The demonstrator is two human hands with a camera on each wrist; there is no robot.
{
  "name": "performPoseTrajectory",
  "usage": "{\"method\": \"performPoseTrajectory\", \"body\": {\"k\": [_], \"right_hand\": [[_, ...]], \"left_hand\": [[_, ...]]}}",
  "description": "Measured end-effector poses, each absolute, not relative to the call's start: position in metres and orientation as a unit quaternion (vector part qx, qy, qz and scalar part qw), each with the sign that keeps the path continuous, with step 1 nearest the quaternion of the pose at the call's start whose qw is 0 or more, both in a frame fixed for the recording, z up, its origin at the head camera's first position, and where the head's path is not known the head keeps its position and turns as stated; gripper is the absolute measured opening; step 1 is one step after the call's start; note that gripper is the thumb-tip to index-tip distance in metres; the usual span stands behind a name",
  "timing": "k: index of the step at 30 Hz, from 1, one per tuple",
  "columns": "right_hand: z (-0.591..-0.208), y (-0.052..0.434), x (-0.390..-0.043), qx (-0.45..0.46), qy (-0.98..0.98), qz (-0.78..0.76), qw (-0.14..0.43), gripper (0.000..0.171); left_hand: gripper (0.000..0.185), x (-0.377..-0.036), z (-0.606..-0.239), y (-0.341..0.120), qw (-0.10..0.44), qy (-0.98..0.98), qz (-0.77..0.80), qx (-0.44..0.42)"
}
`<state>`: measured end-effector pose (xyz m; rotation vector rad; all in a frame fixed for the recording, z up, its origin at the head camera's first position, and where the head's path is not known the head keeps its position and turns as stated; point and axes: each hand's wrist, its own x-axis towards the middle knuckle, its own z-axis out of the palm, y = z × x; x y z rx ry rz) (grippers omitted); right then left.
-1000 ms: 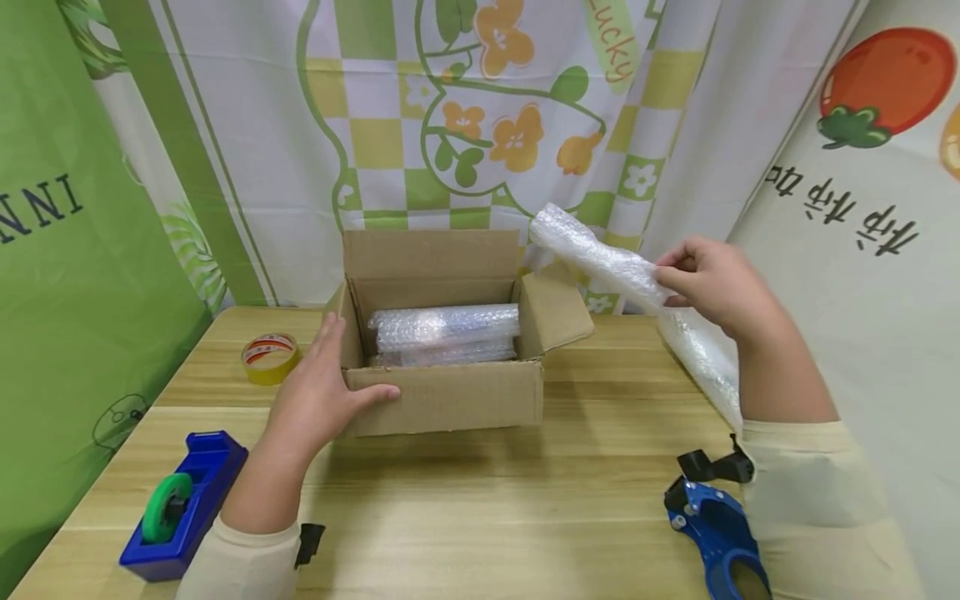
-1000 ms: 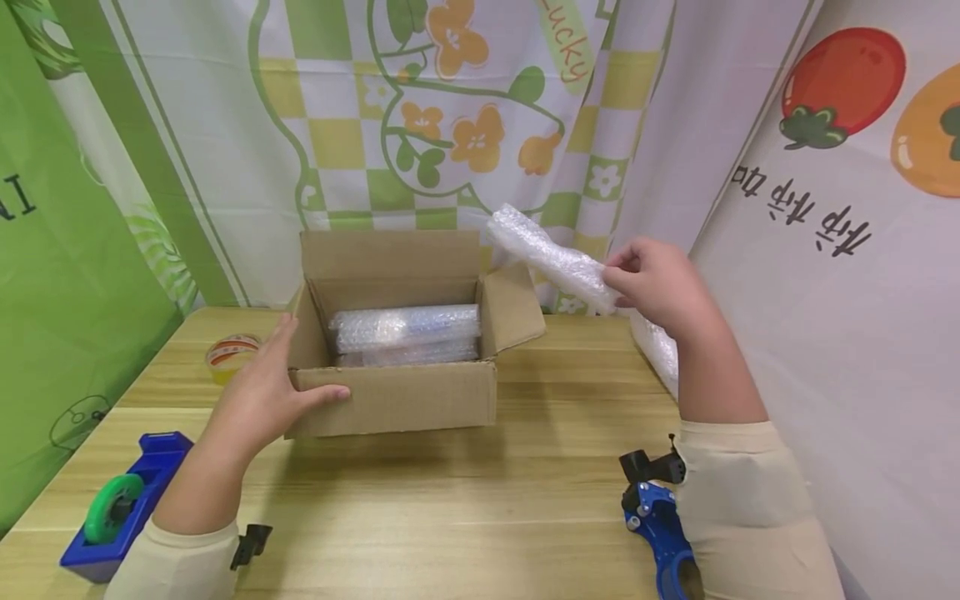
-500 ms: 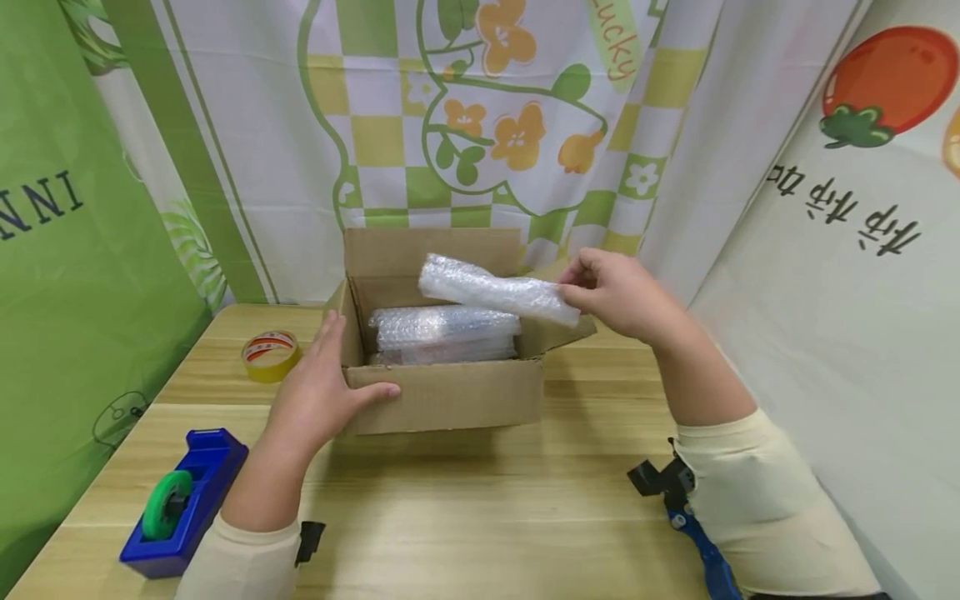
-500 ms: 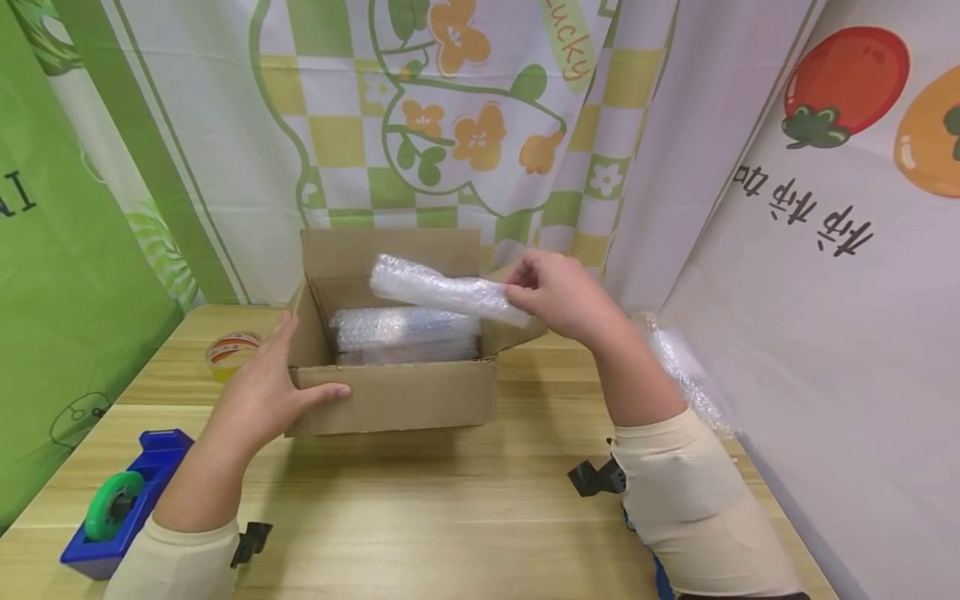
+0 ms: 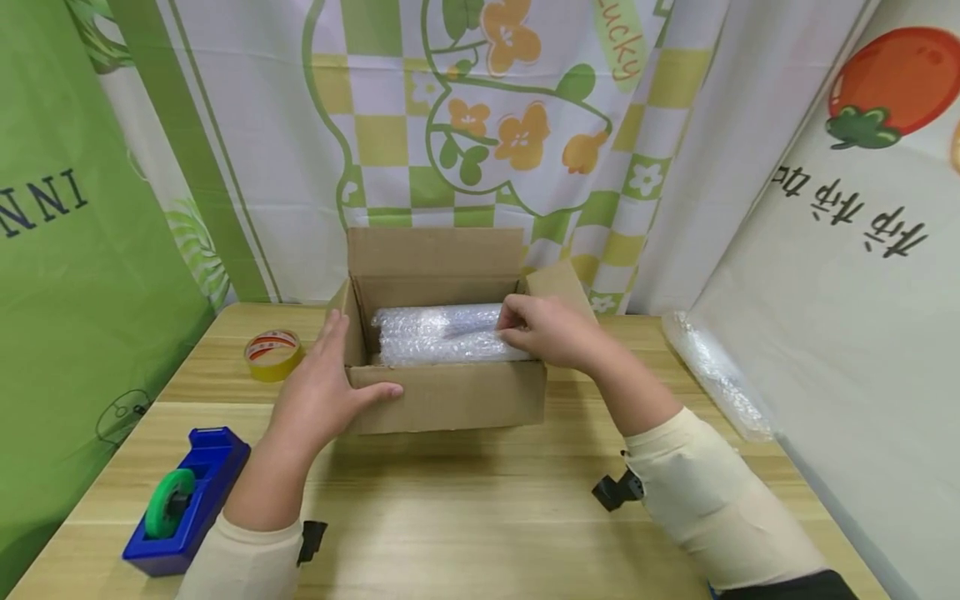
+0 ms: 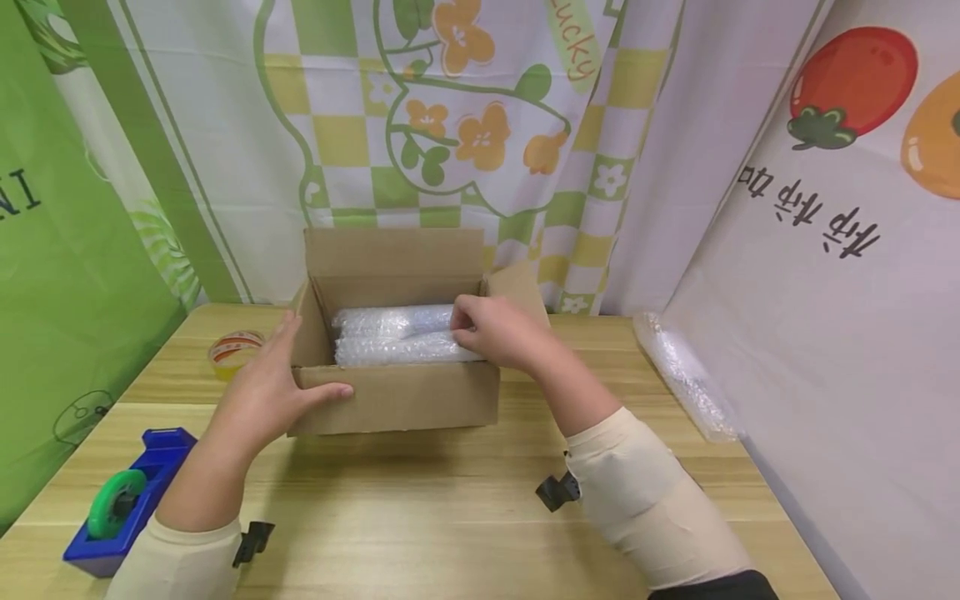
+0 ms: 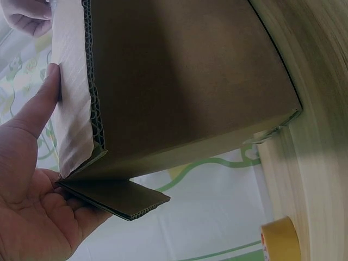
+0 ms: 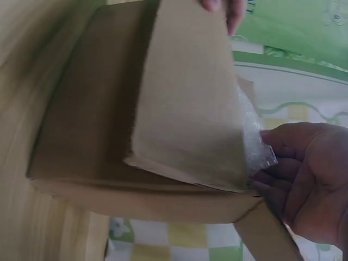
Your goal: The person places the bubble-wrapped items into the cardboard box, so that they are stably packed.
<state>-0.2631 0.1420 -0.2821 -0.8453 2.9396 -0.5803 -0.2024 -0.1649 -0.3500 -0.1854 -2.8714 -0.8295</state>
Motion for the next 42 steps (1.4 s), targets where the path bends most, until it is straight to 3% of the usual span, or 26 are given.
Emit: {"method": "performPoseTrajectory", "body": {"k": [8, 25, 29, 36, 42], "right_hand": [[-0.299, 0.134, -0.268, -0.311, 0.938, -0.149, -0.017, 0.006], [-0.31, 0.129, -0.26, -0.303, 0.947, -0.094, -0.053, 0.008], [-0.3, 0.143, -0.257, -0.299, 0.94, -0.157, -0.056, 0.021], [-0.272, 0.198, -0.255, -0.225, 0.924, -0.284, -0.119, 0.033], [-0.259, 0.267, -0.256, -0.109, 0.937, -0.321, -0.087, 0.066]], "left_hand": [[0.128, -0.203, -0.349, -0.164, 0.074, -0.957, -0.275, -0.061], [0.128, -0.202, -0.349, -0.165, 0.071, -0.958, -0.272, -0.062], [0.127, -0.201, -0.35, -0.164, 0.07, -0.957, -0.274, -0.063], [0.129, -0.201, -0.349, -0.165, 0.068, -0.956, -0.277, -0.061], [0.13, -0.202, -0.349, -0.164, 0.07, -0.956, -0.277, -0.062]]}}
